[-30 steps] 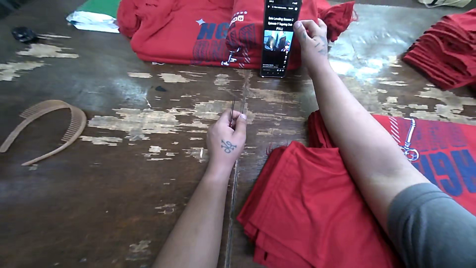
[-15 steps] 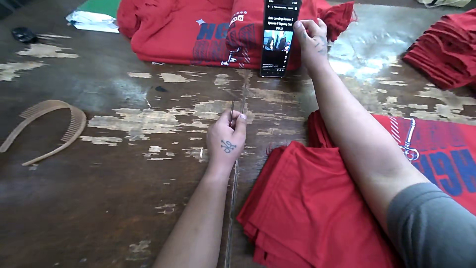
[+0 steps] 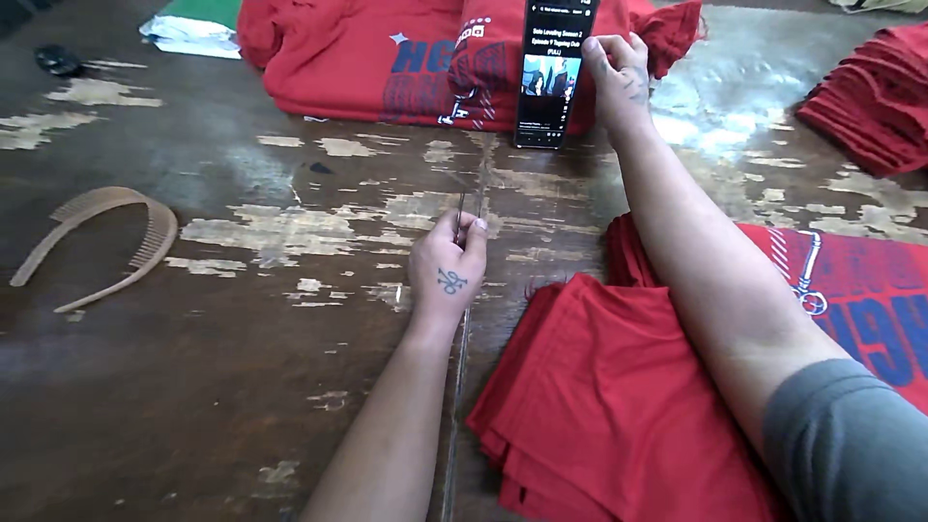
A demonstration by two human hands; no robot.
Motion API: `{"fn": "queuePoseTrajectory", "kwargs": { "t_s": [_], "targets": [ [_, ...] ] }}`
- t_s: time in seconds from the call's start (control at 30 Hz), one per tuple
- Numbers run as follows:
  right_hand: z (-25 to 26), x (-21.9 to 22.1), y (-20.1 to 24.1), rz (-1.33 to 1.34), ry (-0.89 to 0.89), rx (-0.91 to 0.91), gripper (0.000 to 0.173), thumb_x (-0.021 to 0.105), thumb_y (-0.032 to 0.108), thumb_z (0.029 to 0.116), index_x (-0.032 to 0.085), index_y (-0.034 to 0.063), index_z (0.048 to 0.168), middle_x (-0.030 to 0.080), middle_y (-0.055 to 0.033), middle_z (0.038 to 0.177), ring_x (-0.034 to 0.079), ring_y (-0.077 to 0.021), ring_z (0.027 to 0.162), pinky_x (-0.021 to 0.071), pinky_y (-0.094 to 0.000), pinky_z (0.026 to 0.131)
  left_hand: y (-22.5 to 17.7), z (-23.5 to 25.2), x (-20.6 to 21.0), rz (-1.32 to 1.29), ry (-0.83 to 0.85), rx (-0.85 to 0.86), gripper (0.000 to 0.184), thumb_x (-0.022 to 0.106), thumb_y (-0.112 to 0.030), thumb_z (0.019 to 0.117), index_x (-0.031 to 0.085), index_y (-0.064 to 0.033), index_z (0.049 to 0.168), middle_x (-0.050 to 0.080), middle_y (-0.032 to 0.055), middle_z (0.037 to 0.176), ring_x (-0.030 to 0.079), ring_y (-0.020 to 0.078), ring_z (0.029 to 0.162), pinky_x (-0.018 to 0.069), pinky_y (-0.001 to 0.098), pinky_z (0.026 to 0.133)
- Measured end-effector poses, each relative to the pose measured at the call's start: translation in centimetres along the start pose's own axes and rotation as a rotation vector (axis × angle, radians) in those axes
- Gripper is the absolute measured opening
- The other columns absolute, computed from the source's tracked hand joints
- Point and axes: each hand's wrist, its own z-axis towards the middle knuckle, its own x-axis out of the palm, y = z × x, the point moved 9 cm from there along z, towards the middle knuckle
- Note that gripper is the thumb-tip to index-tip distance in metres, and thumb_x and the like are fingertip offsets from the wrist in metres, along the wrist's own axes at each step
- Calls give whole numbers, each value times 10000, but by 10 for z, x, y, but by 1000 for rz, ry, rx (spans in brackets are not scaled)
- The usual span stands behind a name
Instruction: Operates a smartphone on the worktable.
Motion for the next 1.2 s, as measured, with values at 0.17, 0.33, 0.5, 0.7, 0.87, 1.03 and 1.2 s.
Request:
{"fn": "queuePoseTrajectory", "kwargs": {
  "t_s": [0.17,0.33,0.5,0.7,0.87,1.03,1.2],
  "targets": [
    [0,0,0,6,-2,-16,362,573,448,1010,715,184,1213,415,-231,1544,383,-339,1454,371,-463,1150,-1,-1,0,-9,-9,11,216,560,-309,1031,700,-145,1047,605,-21,694,564,117,591,465,367,578],
    [-1,0,0,12,1,-10,359,567,450,1013,712,192,1216,406,-228,1556,381,-335,1458,369,-459,1152,-2,-2,-1,4,-20,8,203,568,-304,1025,700,-150,1037,580,-29,678,537,117,580,441,371,570],
    [-1,0,0,15,-3,-4,364,572,459,1009,715,192,1211,406,-227,1555,371,-335,1464,364,-463,1156,-2,-2,-1,6,-17,3,204,569,-304,1026,702,-151,1036,586,-31,676,541,116,579,444,372,570],
    [0,0,0,22,-5,-4,364,574,459,1007,716,197,1216,412,-219,1553,368,-327,1469,365,-455,1161,-1,-1,-1,-10,-50,26,206,565,-317,1013,707,-168,1018,581,-45,672,542,100,578,447,360,567],
    [0,0,0,19,-6,-9,357,572,449,1010,719,191,1208,418,-220,1547,383,-331,1455,367,-461,1153,0,-1,0,-23,-36,15,205,561,-312,1019,701,-162,1021,579,-46,670,541,97,570,449,354,561],
    [0,1,0,6,0,2,355,567,447,1013,716,195,1212,407,-217,1560,396,-321,1448,373,-456,1148,-1,-1,-1,-9,-45,24,215,559,-317,1016,704,-158,1022,592,-36,680,554,109,588,454,374,577],
    [0,1,-1,16,3,10,355,568,441,1014,712,187,1216,398,-222,1564,396,-321,1448,382,-450,1144,-1,-1,-1,-1,-43,22,208,559,-314,1016,701,-163,1019,586,-41,677,551,107,585,452,376,573]
  ]
}}
